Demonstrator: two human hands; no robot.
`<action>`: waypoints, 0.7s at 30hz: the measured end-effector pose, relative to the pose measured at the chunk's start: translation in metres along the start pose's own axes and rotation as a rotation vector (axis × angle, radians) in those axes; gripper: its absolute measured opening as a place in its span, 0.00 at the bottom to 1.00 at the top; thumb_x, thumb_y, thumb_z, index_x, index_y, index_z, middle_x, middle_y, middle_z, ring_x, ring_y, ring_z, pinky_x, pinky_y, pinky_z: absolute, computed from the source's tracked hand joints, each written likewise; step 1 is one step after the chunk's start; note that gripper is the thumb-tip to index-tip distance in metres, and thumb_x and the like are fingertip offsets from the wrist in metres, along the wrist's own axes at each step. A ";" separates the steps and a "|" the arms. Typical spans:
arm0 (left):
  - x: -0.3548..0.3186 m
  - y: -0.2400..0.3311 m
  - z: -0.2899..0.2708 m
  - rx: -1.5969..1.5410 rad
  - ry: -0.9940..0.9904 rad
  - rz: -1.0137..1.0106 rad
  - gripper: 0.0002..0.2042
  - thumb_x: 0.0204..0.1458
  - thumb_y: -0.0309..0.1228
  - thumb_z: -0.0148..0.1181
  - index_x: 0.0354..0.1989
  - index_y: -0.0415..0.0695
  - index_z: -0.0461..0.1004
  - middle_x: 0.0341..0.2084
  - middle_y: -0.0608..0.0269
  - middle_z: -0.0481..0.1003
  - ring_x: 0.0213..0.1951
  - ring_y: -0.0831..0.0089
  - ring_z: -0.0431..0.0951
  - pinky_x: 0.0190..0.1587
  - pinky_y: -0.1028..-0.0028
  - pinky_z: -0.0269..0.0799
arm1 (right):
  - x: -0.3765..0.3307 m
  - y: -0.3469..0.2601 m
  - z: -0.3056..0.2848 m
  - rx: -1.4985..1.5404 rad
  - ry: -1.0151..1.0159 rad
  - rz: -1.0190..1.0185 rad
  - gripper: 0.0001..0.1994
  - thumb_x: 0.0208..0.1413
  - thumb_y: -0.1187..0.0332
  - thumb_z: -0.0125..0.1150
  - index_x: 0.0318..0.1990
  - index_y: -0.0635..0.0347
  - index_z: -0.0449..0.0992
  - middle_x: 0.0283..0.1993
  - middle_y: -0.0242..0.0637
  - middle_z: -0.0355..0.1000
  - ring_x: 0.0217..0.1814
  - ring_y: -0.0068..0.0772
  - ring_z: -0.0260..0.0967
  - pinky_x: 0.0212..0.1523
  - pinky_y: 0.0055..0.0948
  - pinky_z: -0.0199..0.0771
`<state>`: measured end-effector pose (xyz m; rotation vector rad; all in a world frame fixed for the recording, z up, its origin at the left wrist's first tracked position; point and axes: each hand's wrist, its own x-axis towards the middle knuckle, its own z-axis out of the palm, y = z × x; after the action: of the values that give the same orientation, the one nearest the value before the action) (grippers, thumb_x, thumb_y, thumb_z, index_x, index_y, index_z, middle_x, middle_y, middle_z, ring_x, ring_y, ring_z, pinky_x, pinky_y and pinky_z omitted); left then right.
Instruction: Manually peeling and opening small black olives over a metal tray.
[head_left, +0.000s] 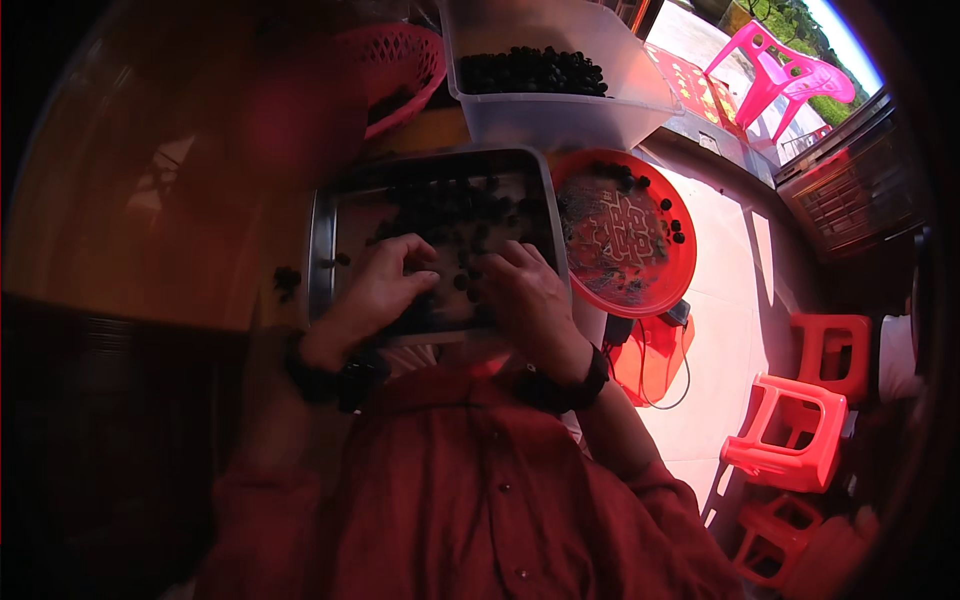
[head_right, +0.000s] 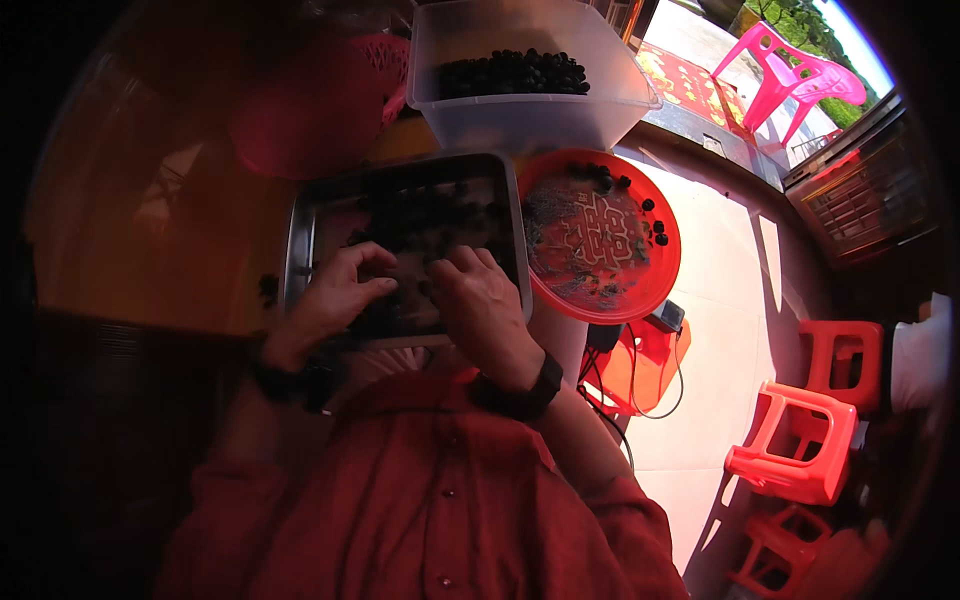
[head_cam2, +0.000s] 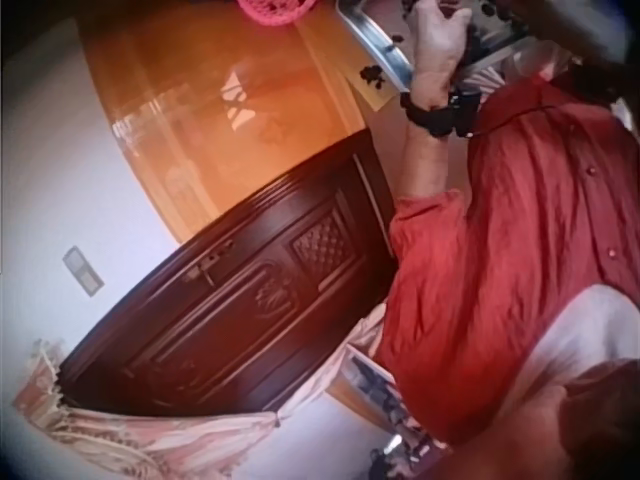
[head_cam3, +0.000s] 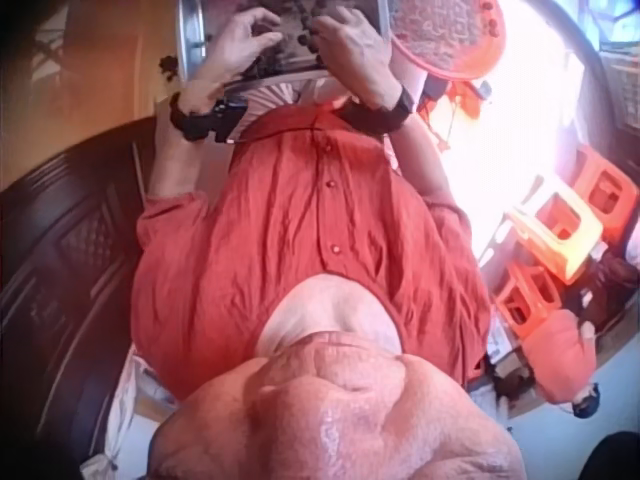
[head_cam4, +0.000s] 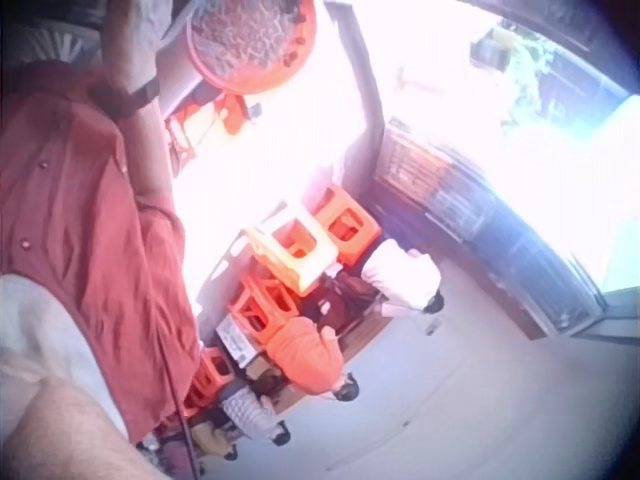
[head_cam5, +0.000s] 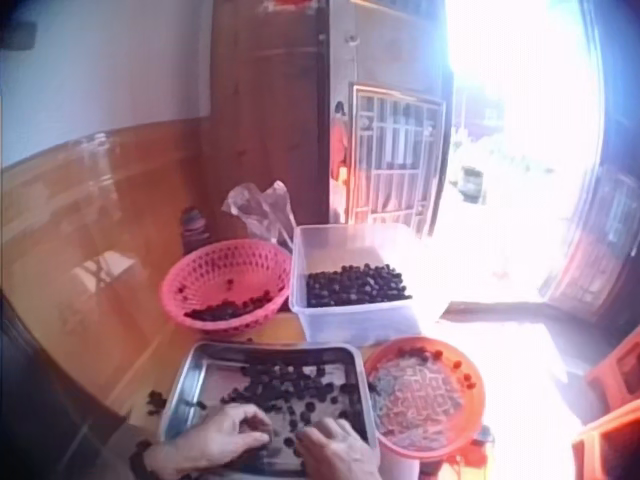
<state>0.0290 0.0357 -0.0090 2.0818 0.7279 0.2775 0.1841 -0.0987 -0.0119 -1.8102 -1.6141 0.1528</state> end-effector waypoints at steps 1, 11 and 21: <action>-0.001 -0.009 0.009 0.087 0.006 -0.023 0.13 0.44 0.25 0.60 0.39 0.36 0.71 0.34 0.59 0.73 0.39 0.70 0.73 0.42 0.73 0.68 | 0.004 0.000 0.005 -0.013 -0.030 -0.029 0.10 0.44 0.70 0.58 0.37 0.57 0.74 0.35 0.39 0.66 0.44 0.44 0.64 0.41 0.35 0.67; 0.010 -0.017 0.030 0.452 0.205 0.065 0.07 0.42 0.29 0.56 0.28 0.38 0.71 0.27 0.46 0.73 0.35 0.48 0.74 0.37 0.56 0.68 | 0.012 0.007 0.025 -0.183 -0.108 0.062 0.08 0.43 0.67 0.59 0.31 0.58 0.75 0.37 0.41 0.68 0.46 0.44 0.63 0.43 0.37 0.63; 0.007 -0.015 0.026 -0.096 0.230 -0.147 0.06 0.46 0.28 0.57 0.26 0.39 0.70 0.22 0.57 0.74 0.23 0.66 0.75 0.29 0.70 0.70 | 0.019 0.007 0.024 -0.269 -0.232 0.050 0.09 0.40 0.72 0.58 0.33 0.56 0.75 0.37 0.43 0.68 0.46 0.46 0.65 0.42 0.38 0.66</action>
<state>0.0406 0.0289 -0.0369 1.9140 0.9815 0.4654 0.1818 -0.0714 -0.0276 -2.1022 -1.8221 0.1815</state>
